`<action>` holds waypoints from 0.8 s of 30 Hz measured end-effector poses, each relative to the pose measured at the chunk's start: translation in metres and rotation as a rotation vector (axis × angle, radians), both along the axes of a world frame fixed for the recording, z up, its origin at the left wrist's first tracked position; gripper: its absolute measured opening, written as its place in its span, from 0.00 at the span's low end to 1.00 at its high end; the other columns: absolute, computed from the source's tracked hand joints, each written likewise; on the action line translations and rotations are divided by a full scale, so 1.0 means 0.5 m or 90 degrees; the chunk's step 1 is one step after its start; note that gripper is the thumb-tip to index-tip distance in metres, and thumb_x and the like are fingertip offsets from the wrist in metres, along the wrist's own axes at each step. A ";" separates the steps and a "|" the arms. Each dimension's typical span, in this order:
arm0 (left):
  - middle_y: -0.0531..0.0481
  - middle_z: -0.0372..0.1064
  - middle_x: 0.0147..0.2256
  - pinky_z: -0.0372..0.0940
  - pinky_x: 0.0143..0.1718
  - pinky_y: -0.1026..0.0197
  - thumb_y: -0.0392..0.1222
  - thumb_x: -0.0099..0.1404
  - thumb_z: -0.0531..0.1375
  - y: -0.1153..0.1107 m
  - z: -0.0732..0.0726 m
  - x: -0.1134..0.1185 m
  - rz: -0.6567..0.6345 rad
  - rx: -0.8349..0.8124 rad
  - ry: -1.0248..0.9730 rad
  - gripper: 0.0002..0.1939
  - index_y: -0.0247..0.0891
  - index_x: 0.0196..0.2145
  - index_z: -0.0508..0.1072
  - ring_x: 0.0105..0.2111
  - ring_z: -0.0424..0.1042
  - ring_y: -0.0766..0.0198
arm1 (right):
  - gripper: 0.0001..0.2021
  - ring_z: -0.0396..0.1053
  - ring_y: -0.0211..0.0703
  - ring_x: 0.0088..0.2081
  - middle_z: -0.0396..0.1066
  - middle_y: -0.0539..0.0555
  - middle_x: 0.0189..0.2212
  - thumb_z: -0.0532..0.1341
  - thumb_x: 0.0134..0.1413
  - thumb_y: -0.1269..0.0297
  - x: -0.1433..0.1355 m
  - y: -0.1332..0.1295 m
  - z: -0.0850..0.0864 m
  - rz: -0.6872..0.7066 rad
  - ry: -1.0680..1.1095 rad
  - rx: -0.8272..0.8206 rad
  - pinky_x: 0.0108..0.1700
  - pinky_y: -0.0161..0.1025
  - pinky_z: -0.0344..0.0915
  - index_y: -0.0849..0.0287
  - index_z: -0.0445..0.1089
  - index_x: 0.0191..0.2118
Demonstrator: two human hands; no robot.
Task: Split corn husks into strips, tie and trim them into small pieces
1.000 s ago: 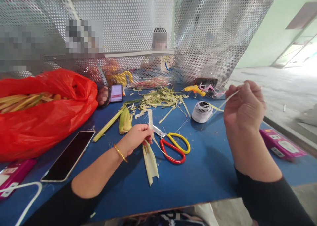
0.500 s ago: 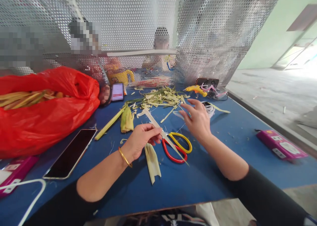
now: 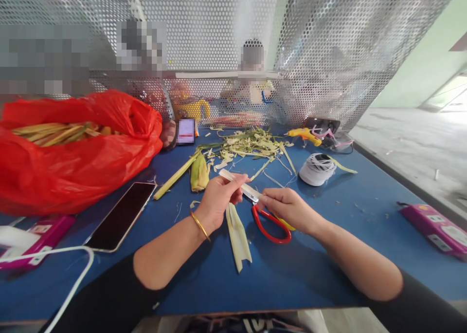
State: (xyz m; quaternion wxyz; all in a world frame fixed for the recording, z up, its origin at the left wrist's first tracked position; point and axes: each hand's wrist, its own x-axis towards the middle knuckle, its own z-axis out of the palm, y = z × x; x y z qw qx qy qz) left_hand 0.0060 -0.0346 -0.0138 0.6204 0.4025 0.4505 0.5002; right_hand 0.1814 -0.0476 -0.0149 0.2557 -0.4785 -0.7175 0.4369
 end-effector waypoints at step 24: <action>0.55 0.64 0.16 0.54 0.19 0.68 0.41 0.50 0.64 0.030 0.020 -0.040 -0.008 0.009 0.144 0.08 0.34 0.20 0.73 0.16 0.61 0.73 | 0.17 0.45 0.29 0.15 0.48 0.41 0.14 0.67 0.42 0.50 0.076 0.065 0.043 -0.410 0.615 -0.002 0.17 0.32 0.50 0.57 0.63 0.22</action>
